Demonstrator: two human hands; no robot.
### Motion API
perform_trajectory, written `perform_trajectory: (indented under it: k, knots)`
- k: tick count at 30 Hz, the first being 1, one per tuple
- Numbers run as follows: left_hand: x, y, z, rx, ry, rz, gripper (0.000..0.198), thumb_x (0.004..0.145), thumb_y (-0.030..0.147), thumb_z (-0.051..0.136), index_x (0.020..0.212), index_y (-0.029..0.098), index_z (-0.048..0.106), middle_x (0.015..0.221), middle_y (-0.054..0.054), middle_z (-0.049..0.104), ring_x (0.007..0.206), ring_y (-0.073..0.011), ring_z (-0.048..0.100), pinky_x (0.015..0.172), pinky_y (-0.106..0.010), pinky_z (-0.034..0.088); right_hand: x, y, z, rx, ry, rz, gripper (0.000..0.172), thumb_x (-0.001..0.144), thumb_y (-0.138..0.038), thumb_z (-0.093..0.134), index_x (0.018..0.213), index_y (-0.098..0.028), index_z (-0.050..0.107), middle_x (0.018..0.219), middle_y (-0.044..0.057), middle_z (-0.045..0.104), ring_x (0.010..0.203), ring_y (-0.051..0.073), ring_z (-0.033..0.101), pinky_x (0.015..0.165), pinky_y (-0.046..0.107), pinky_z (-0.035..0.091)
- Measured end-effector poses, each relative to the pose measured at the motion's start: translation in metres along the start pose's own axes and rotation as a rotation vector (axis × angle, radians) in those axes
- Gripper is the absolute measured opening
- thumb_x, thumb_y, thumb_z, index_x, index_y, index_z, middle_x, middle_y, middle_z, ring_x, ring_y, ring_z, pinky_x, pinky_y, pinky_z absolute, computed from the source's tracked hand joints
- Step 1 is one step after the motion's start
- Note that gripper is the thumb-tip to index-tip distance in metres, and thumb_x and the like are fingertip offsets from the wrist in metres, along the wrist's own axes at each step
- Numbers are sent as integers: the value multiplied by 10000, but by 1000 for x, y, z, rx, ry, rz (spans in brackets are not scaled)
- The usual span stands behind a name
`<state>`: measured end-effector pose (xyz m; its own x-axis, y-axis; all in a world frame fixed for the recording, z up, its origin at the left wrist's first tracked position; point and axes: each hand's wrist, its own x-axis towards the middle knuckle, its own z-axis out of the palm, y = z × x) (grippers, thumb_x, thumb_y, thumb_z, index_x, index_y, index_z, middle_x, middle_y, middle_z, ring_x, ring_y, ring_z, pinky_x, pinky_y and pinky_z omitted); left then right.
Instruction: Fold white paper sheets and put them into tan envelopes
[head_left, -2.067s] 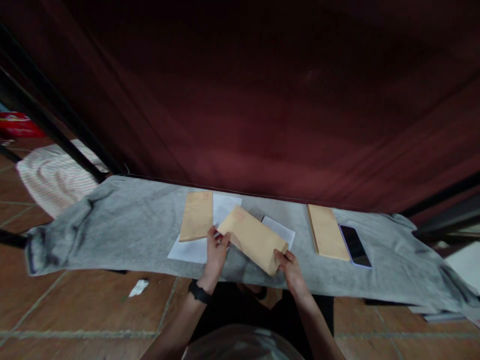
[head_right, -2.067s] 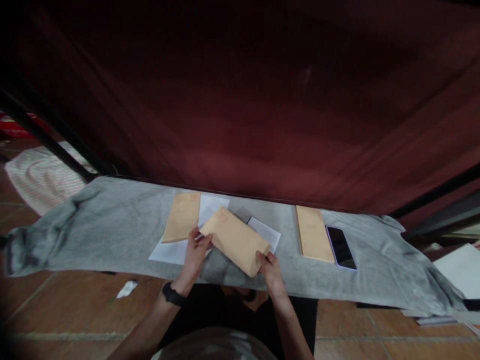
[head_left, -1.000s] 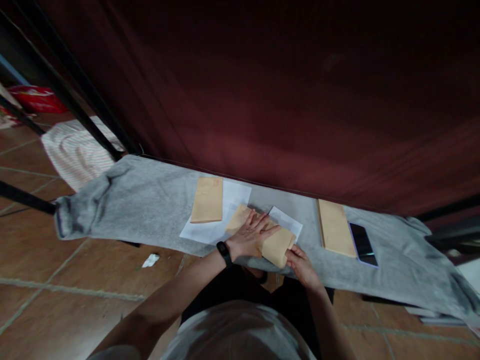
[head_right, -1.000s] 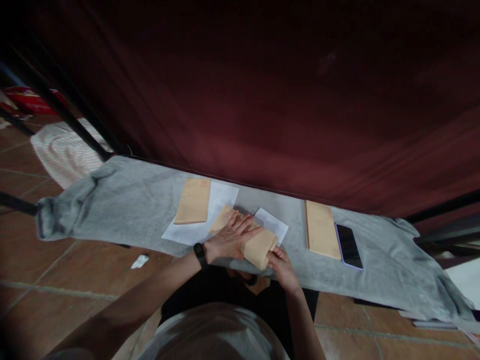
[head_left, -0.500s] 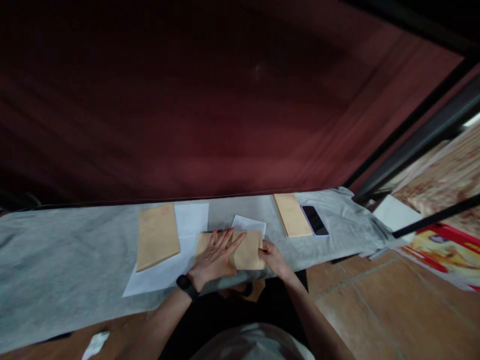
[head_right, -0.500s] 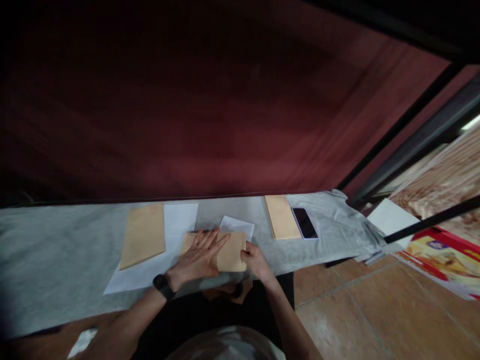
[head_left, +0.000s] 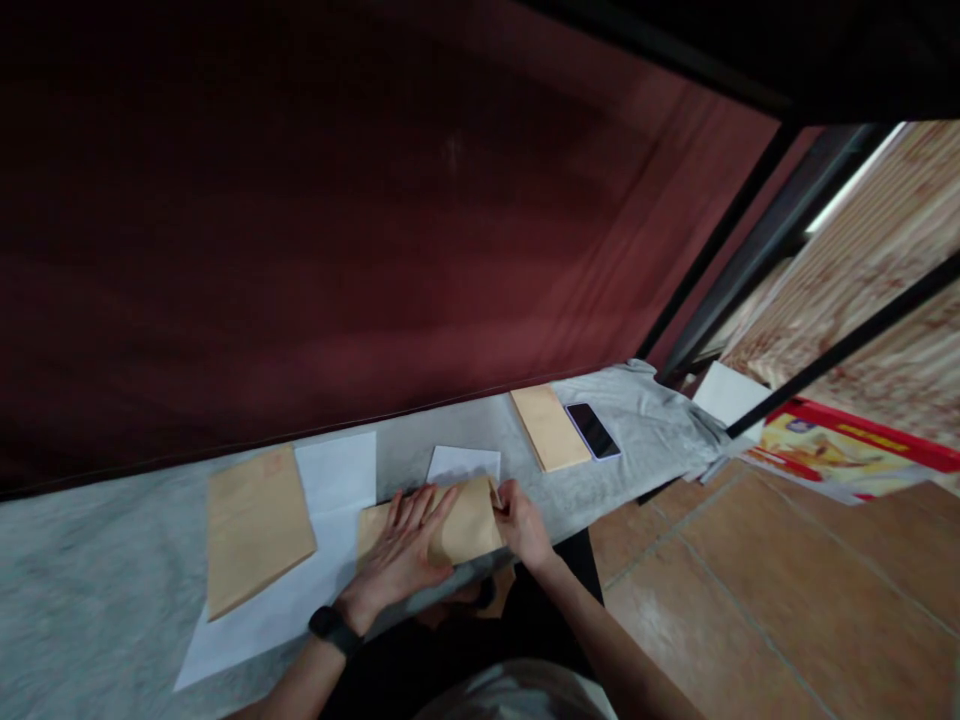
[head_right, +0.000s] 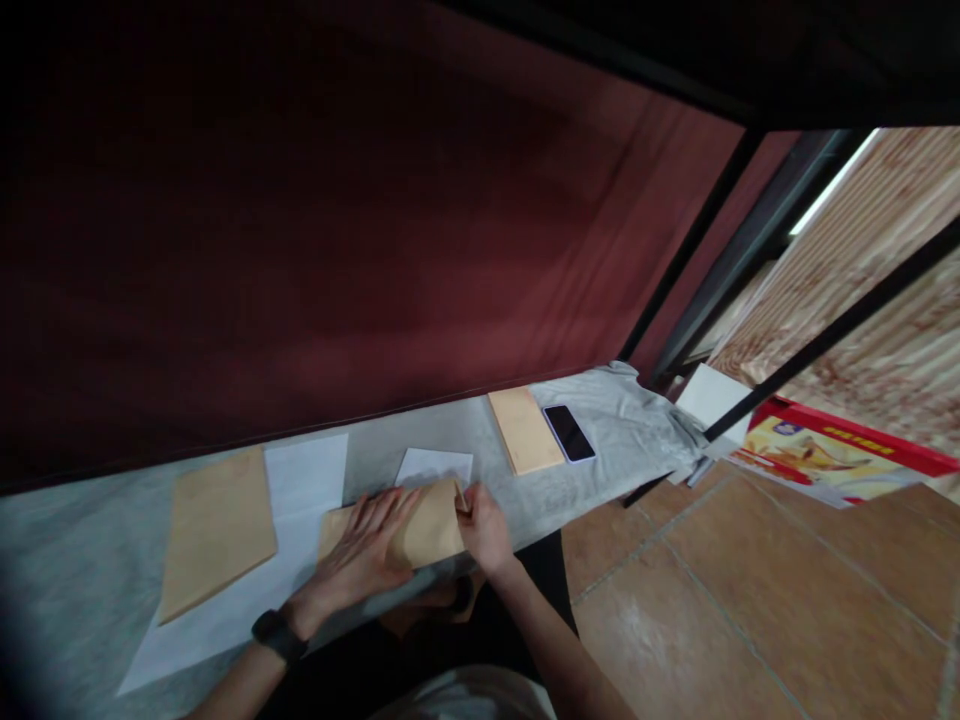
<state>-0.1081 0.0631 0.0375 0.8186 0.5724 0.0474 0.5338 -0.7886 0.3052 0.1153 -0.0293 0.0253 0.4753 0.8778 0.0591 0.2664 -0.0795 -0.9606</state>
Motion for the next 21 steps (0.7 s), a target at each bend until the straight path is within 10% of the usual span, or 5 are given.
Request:
perform_trajectory:
  k: [5,13,21]
  knots:
    - [0,-2,8,62,26,-3,1109,687,462,748,1593,314,126,1617,-130,320,1491,-362,268,1226,-577,60,-3,-9,-9,-147,-60,-105,110,740,-175,636,815,-241,683,904,66,668,958,285,592,959,432,435]
    - [-2,-2,8,120,140,44,1022,730,476,704,1583,273,181,1581,-136,372,1449,-367,340,1206,-579,169,9,-24,-1,33,-357,17,206,866,-316,555,806,-199,713,753,17,689,724,196,633,691,301,486]
    - [-4,4,11,181,233,110,957,778,479,675,1583,269,201,1564,-128,390,1432,-350,361,1194,-579,219,17,-42,2,655,-705,564,308,768,-429,670,940,-174,679,813,32,696,835,196,673,862,340,506]
